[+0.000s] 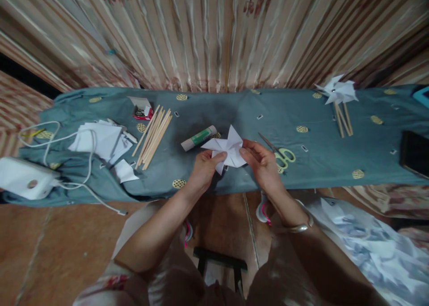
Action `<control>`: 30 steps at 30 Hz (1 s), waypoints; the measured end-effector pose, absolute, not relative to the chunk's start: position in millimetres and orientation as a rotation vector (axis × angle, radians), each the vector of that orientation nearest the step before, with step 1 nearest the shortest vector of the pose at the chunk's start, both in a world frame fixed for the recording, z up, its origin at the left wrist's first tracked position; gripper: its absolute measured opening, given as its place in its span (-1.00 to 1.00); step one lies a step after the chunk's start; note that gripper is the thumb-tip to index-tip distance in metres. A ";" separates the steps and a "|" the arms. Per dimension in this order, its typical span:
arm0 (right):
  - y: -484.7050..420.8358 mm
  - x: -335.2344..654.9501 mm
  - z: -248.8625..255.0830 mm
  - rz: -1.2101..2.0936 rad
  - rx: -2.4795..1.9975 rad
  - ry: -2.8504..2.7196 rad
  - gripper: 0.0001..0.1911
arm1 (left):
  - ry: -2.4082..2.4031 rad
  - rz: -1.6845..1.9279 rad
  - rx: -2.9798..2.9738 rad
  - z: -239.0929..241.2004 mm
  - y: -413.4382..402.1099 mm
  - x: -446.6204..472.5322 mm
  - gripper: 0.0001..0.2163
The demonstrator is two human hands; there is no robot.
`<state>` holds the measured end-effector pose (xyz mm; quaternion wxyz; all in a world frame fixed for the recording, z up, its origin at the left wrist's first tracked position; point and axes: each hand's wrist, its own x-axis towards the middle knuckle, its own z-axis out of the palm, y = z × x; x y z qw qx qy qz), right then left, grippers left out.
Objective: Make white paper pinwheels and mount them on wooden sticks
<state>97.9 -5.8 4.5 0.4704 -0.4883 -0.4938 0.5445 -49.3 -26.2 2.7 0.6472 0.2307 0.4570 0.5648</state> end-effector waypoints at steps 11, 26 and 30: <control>2.4 96.1 -0.8 1.333 -1.240 -1.205 -0.64 | 1.063 1.347 0.471 1.3 -23.2 -61.4 -0.82; 3.0 74.1 10.3 1.585 -1.121 -1.266 -0.57 | 1.123 1.381 0.536 1.3 -22.6 -72.9 -0.82; 2.6 71.0 13.2 1.570 -1.143 -1.286 -0.54 | 1.123 1.388 0.534 2.0 -22.9 -73.1 -0.82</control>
